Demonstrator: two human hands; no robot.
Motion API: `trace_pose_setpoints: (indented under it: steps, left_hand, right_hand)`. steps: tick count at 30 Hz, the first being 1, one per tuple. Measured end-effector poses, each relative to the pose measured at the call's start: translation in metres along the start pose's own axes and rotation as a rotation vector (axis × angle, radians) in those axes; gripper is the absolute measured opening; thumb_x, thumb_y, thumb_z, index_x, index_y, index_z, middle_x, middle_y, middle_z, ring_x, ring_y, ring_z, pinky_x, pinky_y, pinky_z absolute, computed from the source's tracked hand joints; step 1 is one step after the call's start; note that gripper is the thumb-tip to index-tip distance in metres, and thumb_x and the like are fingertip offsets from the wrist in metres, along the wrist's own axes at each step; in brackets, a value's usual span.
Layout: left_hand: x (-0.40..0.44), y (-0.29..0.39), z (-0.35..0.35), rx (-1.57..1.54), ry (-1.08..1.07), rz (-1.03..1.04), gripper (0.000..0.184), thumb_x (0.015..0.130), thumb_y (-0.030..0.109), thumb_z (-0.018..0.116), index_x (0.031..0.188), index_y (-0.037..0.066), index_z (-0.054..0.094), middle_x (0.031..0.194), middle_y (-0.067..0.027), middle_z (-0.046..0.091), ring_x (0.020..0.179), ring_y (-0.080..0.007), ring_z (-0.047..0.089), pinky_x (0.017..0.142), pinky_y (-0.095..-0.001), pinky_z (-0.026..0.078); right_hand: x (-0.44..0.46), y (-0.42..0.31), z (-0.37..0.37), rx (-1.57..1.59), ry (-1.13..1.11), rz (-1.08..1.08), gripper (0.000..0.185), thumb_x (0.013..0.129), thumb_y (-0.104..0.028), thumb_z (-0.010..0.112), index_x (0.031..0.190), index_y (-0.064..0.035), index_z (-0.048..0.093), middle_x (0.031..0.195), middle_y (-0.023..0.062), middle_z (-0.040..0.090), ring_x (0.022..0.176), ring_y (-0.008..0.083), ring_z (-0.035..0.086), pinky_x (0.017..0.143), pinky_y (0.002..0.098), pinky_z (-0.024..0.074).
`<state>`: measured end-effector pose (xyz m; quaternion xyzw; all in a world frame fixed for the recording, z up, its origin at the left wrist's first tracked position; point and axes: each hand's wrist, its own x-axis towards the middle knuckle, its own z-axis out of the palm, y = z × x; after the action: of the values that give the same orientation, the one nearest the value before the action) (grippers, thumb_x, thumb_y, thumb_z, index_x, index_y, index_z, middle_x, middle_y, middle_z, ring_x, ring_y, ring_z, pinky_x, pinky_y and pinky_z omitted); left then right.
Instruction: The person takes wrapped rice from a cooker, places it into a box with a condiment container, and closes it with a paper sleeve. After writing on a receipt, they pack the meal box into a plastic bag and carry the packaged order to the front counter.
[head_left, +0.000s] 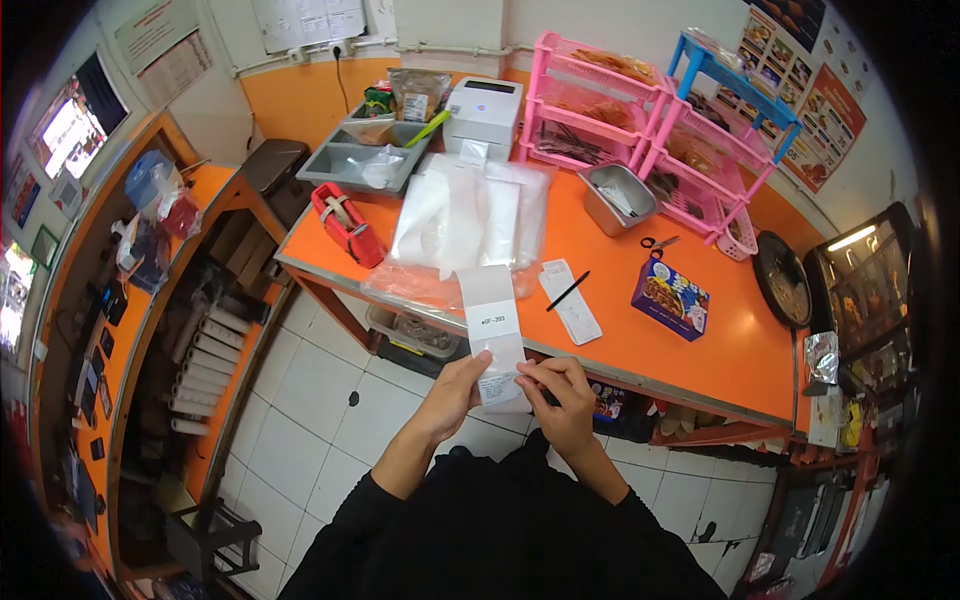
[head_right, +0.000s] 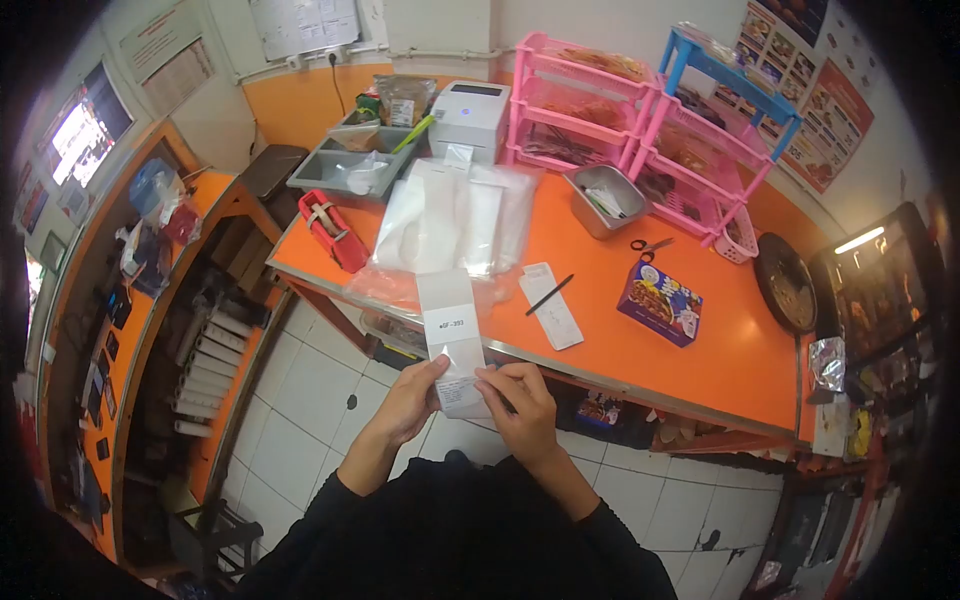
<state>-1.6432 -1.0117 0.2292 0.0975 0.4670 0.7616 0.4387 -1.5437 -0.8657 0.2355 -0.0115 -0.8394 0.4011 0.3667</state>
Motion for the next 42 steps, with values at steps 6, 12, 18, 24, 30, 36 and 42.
trace_pose_setpoints:
  steps: [6,12,18,24,30,36,42]
  left_hand:
    - [0.031,-0.01,0.017,0.054,0.039,-0.033,0.043,0.102,0.03,0.041,0.126,-0.004,0.053,0.119,-0.0123,0.061,0.107,-0.0189,0.061,0.091,-0.0335,0.051]
    - [0.079,-0.005,0.049,0.106,0.072,-0.031,0.043,0.102,0.028,0.039,0.125,-0.006,0.052,0.116,-0.0165,0.063,0.108,-0.0221,0.062,0.092,-0.0336,0.049]
    - [0.186,0.036,0.058,0.098,0.283,0.164,0.043,0.099,0.033,0.048,0.127,0.001,0.049,0.111,-0.0099,0.062,0.098,-0.0219,0.063,0.081,-0.0387,0.052]
    - [0.319,0.037,0.077,0.166,0.473,0.246,0.039,0.094,0.033,0.058,0.12,0.005,0.05,0.089,-0.0067,0.06,0.08,-0.0158,0.062,0.053,-0.0303,0.05]
    - [0.397,-0.082,0.058,0.717,0.772,0.55,0.07,0.077,0.017,0.077,0.131,-0.001,0.035,0.093,-0.0143,0.058,0.089,-0.0318,0.061,0.086,-0.0424,0.047]
    - [0.367,-0.079,0.104,1.108,0.97,0.738,0.075,0.071,0.013,0.08,0.13,-0.002,0.036,0.123,-0.0208,0.044,0.116,-0.0381,0.043,0.097,-0.0443,0.037]
    - [0.31,-0.121,0.181,1.007,0.386,0.747,0.053,0.082,0.019,0.072,0.121,-0.004,0.045,0.119,-0.0224,0.048,0.111,-0.0387,0.047,0.094,-0.0451,0.039]
  right_hand:
    - [0.005,0.027,-0.016,-0.017,0.038,0.027,0.018,0.076,0.001,0.076,0.092,-0.0022,0.069,0.088,0.0084,0.059,0.081,0.0215,0.063,0.069,0.0295,0.0514]
    - [0.016,0.061,-0.045,-0.087,0.013,-0.082,0.018,0.075,0.004,0.073,0.09,-0.0043,0.065,0.09,0.0099,0.061,0.085,0.026,0.062,0.073,0.033,0.0511]
    - [0.001,0.117,-0.109,0.245,0.109,0.294,0.022,0.081,0.003,0.069,0.098,-0.0023,0.057,0.095,0.0092,0.061,0.091,0.0202,0.06,0.083,0.0312,0.0487]
    - [0.007,0.199,-0.207,0.19,0.404,0.501,0.044,0.088,-0.003,0.065,0.126,-0.0025,0.043,0.097,0.0062,0.057,0.092,0.0139,0.056,0.085,0.0282,0.045]
    - [0.004,0.26,-0.27,0.103,0.564,0.601,0.039,0.092,-0.006,0.06,0.127,-0.0027,0.044,0.096,0.0055,0.058,0.094,0.012,0.054,0.084,0.0285,0.0433]
    - [0.005,0.29,-0.274,0.095,0.621,0.647,0.04,0.093,-0.008,0.06,0.129,-0.0036,0.042,0.097,0.0048,0.058,0.097,0.0128,0.055,0.086,0.0283,0.0437]
    - [0.016,0.327,-0.264,0.143,0.741,0.637,0.063,0.092,-0.006,0.062,0.144,-0.0103,0.027,0.123,0.011,0.047,0.106,0.0185,0.054,0.094,0.0326,0.0459]
